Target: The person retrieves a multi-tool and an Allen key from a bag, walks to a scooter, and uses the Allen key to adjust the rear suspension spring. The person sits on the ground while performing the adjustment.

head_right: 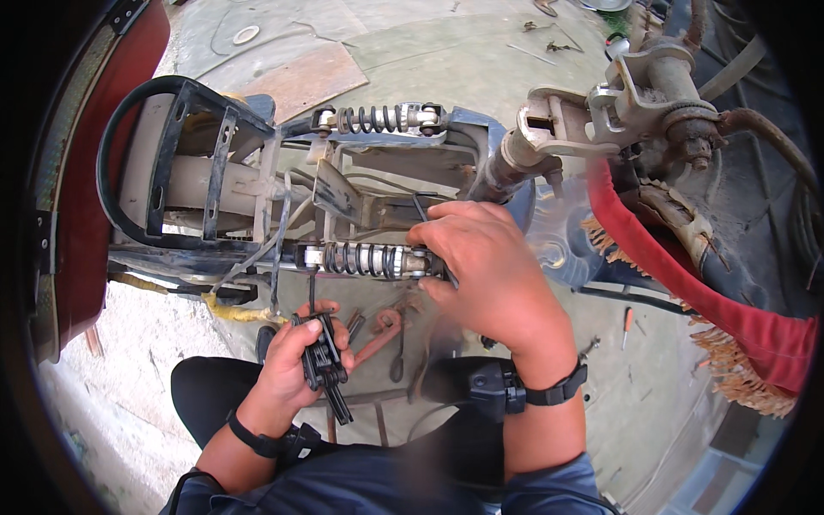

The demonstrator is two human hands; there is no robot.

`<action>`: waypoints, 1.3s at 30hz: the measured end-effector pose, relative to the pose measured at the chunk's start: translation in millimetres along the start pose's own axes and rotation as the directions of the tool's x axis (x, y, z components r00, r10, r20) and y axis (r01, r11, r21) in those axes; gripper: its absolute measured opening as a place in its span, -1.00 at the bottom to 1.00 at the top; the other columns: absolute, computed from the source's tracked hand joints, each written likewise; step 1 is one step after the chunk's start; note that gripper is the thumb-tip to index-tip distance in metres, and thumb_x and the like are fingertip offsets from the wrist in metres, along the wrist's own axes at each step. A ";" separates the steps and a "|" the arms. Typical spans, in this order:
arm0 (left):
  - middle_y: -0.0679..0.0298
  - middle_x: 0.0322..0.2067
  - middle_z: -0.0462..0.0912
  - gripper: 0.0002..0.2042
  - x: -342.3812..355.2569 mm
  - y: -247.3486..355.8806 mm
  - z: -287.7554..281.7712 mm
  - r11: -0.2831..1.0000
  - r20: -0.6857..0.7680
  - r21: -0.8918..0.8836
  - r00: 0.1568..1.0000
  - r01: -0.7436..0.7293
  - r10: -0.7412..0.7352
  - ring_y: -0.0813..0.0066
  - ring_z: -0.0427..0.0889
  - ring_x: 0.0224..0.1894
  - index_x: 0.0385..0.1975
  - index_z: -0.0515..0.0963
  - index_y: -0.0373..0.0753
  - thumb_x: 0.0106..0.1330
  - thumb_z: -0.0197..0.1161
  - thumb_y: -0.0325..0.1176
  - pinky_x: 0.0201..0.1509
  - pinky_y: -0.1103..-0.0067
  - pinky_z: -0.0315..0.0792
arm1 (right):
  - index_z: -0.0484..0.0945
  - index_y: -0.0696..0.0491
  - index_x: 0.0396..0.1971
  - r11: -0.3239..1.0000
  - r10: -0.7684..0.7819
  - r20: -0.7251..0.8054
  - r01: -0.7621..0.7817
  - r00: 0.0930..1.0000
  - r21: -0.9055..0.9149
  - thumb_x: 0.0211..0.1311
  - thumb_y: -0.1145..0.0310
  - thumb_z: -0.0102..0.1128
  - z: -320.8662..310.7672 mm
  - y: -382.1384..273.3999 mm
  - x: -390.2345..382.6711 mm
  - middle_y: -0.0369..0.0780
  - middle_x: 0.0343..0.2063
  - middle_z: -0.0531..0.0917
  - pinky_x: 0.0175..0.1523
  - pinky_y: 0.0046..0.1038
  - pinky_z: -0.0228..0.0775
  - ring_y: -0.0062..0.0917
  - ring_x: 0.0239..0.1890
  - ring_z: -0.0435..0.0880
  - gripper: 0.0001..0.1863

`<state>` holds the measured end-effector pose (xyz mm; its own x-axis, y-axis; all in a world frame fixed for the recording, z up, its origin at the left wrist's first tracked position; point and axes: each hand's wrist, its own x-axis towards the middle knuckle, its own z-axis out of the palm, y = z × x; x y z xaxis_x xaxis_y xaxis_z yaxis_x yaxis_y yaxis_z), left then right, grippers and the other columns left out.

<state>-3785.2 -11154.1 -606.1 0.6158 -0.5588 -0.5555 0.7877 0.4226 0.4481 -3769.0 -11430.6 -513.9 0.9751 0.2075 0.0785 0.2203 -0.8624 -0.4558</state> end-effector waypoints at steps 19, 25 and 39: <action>0.11 -0.34 0.65 -0.64 -0.3 10.8 -5.7 0.993 0.075 -0.058 0.993 0.100 -0.096 0.16 0.75 -0.45 0.15 0.37 -0.30 0.43 0.09 -0.30 -0.40 0.39 0.66 | 0.61 0.04 -0.12 0.999 -0.031 -0.009 0.031 0.999 -0.020 -0.16 0.45 0.51 0.3 2.6 0.5 -0.19 -0.15 0.71 0.26 -0.16 0.36 -0.21 0.16 0.62 -0.53; 0.07 -0.36 0.63 -0.63 -2.5 -4.4 -9.1 0.979 0.086 -0.067 0.979 0.190 -0.184 0.13 0.73 -0.46 0.12 0.41 -0.28 0.42 0.11 -0.21 -0.36 0.41 0.63 | 0.62 0.04 -0.12 0.999 -0.032 -0.006 0.032 0.999 -0.006 -0.17 0.46 0.51 0.2 2.0 2.1 -0.18 -0.15 0.71 0.27 -0.16 0.36 -0.20 0.16 0.62 -0.52; 0.11 -0.14 0.60 -0.59 -0.6 -27.2 18.7 0.959 -0.031 0.256 0.992 0.125 -0.121 0.21 0.74 -0.13 0.25 0.25 -0.29 0.47 0.15 -0.39 -0.04 0.38 0.62 | 0.63 0.08 -0.09 0.996 -0.081 -0.087 0.085 0.993 0.042 -0.01 0.49 0.31 1.2 9.2 -6.6 -0.15 -0.11 0.71 0.27 -0.16 0.38 -0.18 0.17 0.61 -0.62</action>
<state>-3807.3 -11178.5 -604.8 0.5163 -0.5830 -0.6273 0.8280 0.1529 0.5395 -3773.4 -11439.3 -519.7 0.9527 0.2353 0.1921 0.3006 -0.8216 -0.4844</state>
